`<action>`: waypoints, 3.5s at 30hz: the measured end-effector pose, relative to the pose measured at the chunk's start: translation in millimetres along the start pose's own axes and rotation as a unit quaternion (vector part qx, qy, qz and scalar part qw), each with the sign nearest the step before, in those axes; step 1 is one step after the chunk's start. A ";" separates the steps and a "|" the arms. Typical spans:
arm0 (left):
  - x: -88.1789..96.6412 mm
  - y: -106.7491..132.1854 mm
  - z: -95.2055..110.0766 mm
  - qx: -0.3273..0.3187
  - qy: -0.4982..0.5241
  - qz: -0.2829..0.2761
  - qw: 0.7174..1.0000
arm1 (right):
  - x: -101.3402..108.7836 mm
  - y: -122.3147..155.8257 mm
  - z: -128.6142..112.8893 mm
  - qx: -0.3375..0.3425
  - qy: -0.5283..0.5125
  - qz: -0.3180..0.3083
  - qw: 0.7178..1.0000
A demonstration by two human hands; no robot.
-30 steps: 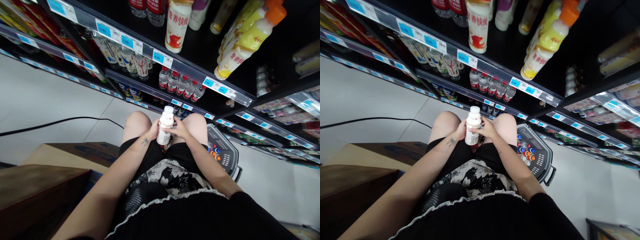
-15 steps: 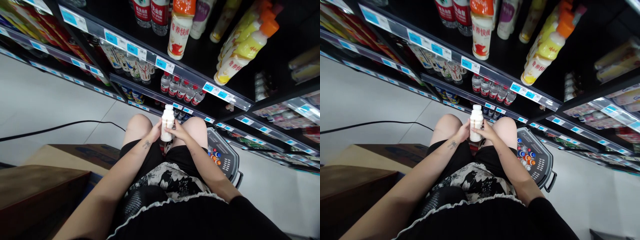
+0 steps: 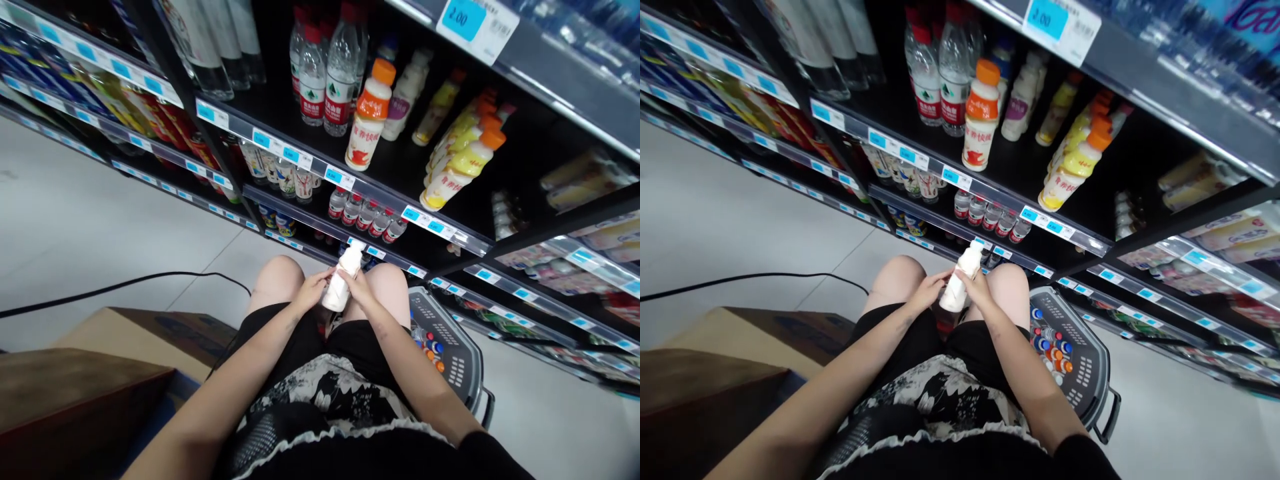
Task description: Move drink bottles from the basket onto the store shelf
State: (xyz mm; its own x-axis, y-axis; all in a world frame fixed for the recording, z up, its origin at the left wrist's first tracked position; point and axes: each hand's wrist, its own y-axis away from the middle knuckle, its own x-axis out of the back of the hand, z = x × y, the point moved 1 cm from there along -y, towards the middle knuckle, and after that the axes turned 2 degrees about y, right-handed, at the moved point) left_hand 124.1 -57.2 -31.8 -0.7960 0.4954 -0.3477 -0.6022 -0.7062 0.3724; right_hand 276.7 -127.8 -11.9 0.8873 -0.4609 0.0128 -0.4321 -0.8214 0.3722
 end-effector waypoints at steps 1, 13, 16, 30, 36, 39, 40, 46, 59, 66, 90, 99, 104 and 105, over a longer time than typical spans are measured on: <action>5.4 2.7 5.2 -0.023 -0.034 0.021 0.999 | -0.2 1.2 -0.5 -0.005 -0.014 0.005 1.000; 120.1 25.7 46.3 0.127 -0.559 0.322 0.754 | 3.3 20.6 -17.7 0.006 -0.208 0.026 0.978; 129.6 26.7 51.0 0.155 -0.548 0.323 0.756 | 24.3 26.5 -48.8 0.112 -0.182 0.028 0.976; 139.5 21.9 54.9 0.147 -0.542 0.338 0.755 | 45.5 -70.2 -307.3 0.494 0.199 0.311 0.787; 145.5 22.6 55.8 0.157 -0.546 0.328 0.755 | 57.3 -135.2 -312.4 0.430 0.213 0.236 0.845; 150.5 22.8 57.7 0.165 -0.545 0.330 0.753 | 63.6 -152.6 -312.4 0.405 0.185 0.196 0.873; 151.8 22.8 58.3 0.165 -0.546 0.331 0.751 | 66.0 -155.7 -313.0 0.396 0.180 0.187 0.881; 155.7 22.5 57.3 0.162 -0.550 0.339 0.746 | 80.2 -161.2 -299.3 0.307 0.219 0.197 0.905; 151.5 20.1 57.3 0.159 -0.565 0.326 0.741 | 64.9 -201.2 -287.8 0.250 0.350 0.142 0.891; 152.1 20.2 62.4 0.178 -0.563 0.322 0.740 | 47.6 -220.1 -278.9 0.165 0.510 0.179 0.825; 158.3 14.8 59.0 0.194 -0.576 0.335 0.720 | 51.0 -229.2 -284.8 0.191 0.486 0.118 0.845; 157.9 12.1 60.2 0.197 -0.575 0.331 0.722 | 40.1 -227.9 -281.3 0.175 0.529 0.157 0.816; 155.8 12.3 61.4 0.198 -0.576 0.334 0.719 | 39.0 -224.7 -282.7 0.183 0.535 0.127 0.815; 155.7 12.6 61.5 0.199 -0.575 0.335 0.719 | 39.0 -224.4 -282.8 0.183 0.537 0.122 0.814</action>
State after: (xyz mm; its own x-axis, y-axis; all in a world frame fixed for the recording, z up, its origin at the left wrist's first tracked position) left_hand -11.2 42.1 -28.3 -0.3010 0.3641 0.8814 0.1526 -0.8939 0.4214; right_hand 453.8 133.6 167.6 0.3118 -0.2277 0.9224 -0.4610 -0.8852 -0.0627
